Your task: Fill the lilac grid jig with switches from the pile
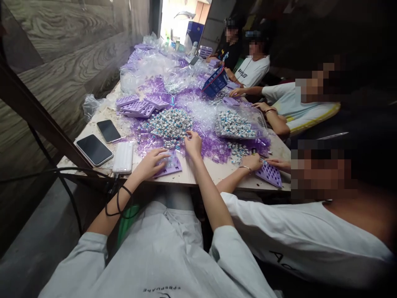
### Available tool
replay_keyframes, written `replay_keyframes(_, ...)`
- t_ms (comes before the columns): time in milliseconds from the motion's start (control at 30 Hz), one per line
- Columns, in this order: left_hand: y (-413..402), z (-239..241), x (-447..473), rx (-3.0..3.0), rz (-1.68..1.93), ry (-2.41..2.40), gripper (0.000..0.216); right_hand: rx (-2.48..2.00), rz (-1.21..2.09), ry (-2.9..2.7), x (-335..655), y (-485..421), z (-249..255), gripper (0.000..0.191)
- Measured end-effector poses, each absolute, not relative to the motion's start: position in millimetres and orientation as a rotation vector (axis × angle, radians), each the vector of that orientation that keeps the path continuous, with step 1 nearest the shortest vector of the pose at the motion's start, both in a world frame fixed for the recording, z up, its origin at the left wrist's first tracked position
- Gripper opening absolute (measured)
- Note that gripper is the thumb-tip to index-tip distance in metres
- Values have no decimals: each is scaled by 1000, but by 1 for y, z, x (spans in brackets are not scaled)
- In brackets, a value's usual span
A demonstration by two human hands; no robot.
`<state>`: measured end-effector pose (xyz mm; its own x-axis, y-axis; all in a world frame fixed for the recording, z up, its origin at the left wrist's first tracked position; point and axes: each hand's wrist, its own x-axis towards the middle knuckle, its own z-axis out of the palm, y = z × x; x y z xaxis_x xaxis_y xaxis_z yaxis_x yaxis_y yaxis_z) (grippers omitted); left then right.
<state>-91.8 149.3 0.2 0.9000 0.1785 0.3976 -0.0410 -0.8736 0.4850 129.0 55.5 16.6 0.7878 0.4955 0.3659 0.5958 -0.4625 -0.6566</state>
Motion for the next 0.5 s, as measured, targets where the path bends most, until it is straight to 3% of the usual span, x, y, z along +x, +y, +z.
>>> replay_keyframes(167,157,5,-71,2673,345,12,39,-2230,-160,-786,150,78,8,21)
replay_keyframes(500,130,9,-89,2664,369,332,39,-1952,-253,-688,143,69,17,12)
